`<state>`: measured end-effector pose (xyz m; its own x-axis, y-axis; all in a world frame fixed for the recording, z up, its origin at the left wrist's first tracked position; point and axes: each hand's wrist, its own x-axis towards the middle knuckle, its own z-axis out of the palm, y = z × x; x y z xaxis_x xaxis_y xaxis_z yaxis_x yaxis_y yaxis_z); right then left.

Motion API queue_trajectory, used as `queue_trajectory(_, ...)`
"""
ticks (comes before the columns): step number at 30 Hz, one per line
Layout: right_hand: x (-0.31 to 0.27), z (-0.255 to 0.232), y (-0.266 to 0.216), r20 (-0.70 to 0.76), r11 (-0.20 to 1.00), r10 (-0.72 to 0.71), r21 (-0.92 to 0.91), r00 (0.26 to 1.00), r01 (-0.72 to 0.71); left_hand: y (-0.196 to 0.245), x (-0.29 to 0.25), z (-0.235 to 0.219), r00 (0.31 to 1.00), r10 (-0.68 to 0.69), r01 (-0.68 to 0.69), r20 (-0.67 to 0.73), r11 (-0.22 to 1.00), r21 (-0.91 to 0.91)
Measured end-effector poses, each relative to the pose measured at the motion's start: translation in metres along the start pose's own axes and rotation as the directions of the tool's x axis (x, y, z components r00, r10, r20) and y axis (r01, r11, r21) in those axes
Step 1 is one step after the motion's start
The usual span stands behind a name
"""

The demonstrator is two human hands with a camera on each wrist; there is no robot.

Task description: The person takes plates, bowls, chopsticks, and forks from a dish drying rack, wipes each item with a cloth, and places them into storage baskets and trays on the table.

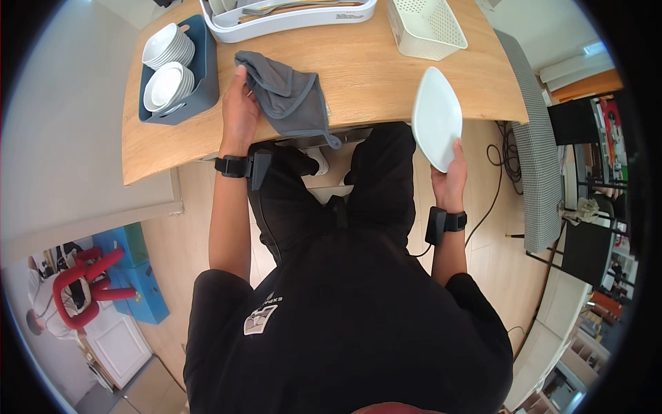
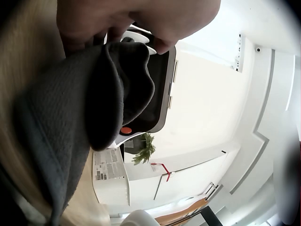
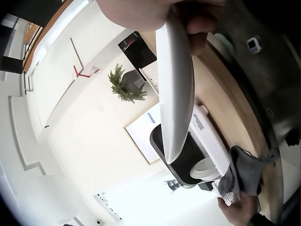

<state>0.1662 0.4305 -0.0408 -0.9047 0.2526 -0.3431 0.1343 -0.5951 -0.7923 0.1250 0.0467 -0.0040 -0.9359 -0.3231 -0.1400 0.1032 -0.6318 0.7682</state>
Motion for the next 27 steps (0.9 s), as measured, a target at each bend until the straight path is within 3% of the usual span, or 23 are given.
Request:
queue_trajectory(2, 0.003, 0.000, -0.008, -0.024, 1.000, -0.019, -0.002, 1.000, 0.019, 0.004, -0.004, -0.008, 1.000, 0.009, -0.008, -0.003, 0.952, 0.306)
queue_trajectory(3, 0.005, -0.001, -0.013, -0.052, 1.000, -0.025, -0.002, 0.998, 0.024, 0.002, -0.005, -0.014, 1.000, 0.017, -0.016, -0.001, 0.956, 0.294)
queue_trajectory(5, 0.011, 0.003, -0.025, -0.074, 0.999, -0.054, -0.011, 0.996, 0.053, -0.003, -0.003, -0.020, 0.986, 0.163, -0.155, 0.027, 0.856, 0.493)
queue_trajectory(6, 0.013, 0.007, -0.032, -0.066, 0.997, -0.074, -0.004, 0.995, 0.074, -0.005, -0.003, -0.019, 0.986, 0.166, -0.161, 0.032, 0.866, 0.474)
queue_trajectory(8, 0.017, 0.015, -0.047, -0.049, 0.994, -0.112, -0.016, 0.992, 0.112, -0.011, -0.006, -0.018, 0.943, 0.322, -0.296, 0.082, 0.702, 0.647)
queue_trajectory(14, 0.062, 0.041, -0.108, 0.080, 0.959, -0.254, -0.109, 0.964, 0.262, -0.021, -0.011, -0.024, 0.920, 0.374, -0.363, 0.116, 0.703, 0.611)
queue_trajectory(17, 0.098, 0.055, -0.141, 0.206, 0.895, -0.230, -0.338, 0.951, 0.290, -0.022, -0.014, -0.026, 0.911, 0.395, -0.381, 0.120, 0.691, 0.614)
queue_trajectory(22, 0.146, 0.100, -0.165, 0.266, 0.770, -0.289, -0.505, 0.919, 0.389, -0.022, -0.013, -0.029, 0.904, 0.411, -0.380, 0.117, 0.648, 0.660)
queue_trajectory(27, 0.192, 0.131, -0.167, 0.216, 0.636, -0.312, -0.675, 0.925, 0.373, -0.022, -0.014, -0.028, 0.890, 0.438, -0.400, 0.123, 0.627, 0.669)
